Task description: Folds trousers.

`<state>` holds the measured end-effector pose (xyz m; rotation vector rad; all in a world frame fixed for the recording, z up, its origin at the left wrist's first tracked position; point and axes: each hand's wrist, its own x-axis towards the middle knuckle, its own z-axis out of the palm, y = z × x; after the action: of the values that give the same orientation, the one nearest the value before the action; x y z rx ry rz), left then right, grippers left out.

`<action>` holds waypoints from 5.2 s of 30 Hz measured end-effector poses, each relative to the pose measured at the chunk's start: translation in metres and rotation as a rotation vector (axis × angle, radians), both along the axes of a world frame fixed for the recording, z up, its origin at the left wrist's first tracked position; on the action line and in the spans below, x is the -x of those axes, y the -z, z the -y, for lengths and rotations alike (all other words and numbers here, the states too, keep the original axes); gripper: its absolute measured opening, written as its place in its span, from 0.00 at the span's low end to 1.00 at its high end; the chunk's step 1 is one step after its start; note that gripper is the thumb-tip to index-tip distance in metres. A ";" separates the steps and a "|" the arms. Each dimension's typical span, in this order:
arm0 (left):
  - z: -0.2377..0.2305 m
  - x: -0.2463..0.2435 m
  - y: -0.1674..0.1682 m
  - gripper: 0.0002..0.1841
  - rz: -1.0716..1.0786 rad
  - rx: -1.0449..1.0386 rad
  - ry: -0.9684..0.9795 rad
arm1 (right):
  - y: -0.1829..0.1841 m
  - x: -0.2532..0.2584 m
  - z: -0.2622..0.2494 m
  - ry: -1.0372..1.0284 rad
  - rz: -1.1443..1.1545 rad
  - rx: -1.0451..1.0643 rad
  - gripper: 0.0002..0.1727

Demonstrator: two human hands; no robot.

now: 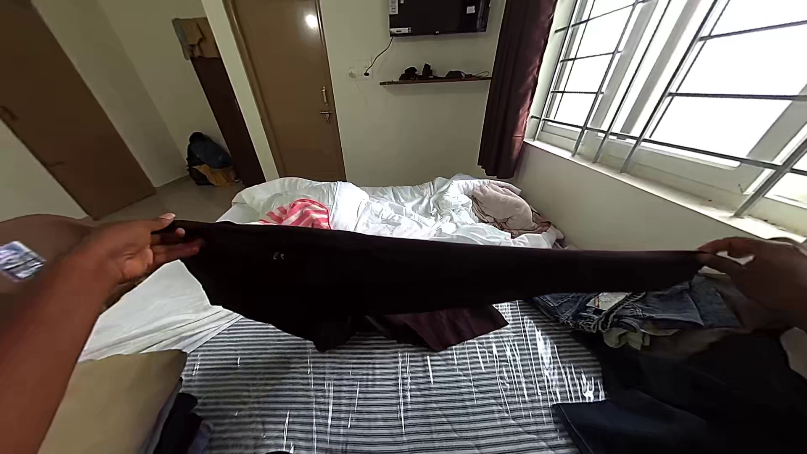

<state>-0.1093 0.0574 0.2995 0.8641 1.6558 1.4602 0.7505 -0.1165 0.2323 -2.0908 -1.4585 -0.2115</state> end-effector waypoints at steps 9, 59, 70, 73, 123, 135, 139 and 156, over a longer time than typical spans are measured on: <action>-0.004 0.024 0.048 0.15 -0.506 0.371 0.290 | 0.003 0.029 0.029 -0.193 -0.268 0.792 0.08; 0.041 -0.001 0.394 0.21 -0.840 0.977 -0.071 | 0.332 0.044 -0.016 0.397 -0.982 0.486 0.21; 0.017 -0.076 0.344 0.30 -1.024 0.362 -0.089 | 0.329 0.051 -0.056 0.331 -0.602 0.471 0.33; -0.002 -0.111 0.355 0.27 -1.130 0.068 0.494 | 0.345 0.048 -0.070 0.219 -0.595 0.360 0.35; -0.086 -0.033 0.416 0.43 -0.778 0.487 -0.069 | 0.297 0.099 -0.166 0.207 -0.957 -0.141 0.17; -0.090 -0.019 0.419 0.42 -0.770 0.481 -0.075 | 0.346 0.079 -0.160 0.182 -0.713 0.312 0.43; -0.087 -0.001 0.419 0.32 -0.649 0.452 -0.031 | 0.343 0.074 -0.167 0.064 -0.637 0.168 0.36; -0.102 -0.072 0.368 0.25 -1.131 -0.022 0.143 | 0.354 0.074 -0.174 0.113 -0.300 0.239 0.18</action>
<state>-0.0373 0.1590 -0.0687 1.9960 2.2465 0.8799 0.6769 0.0574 -0.1216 -2.2788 -1.2367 0.2366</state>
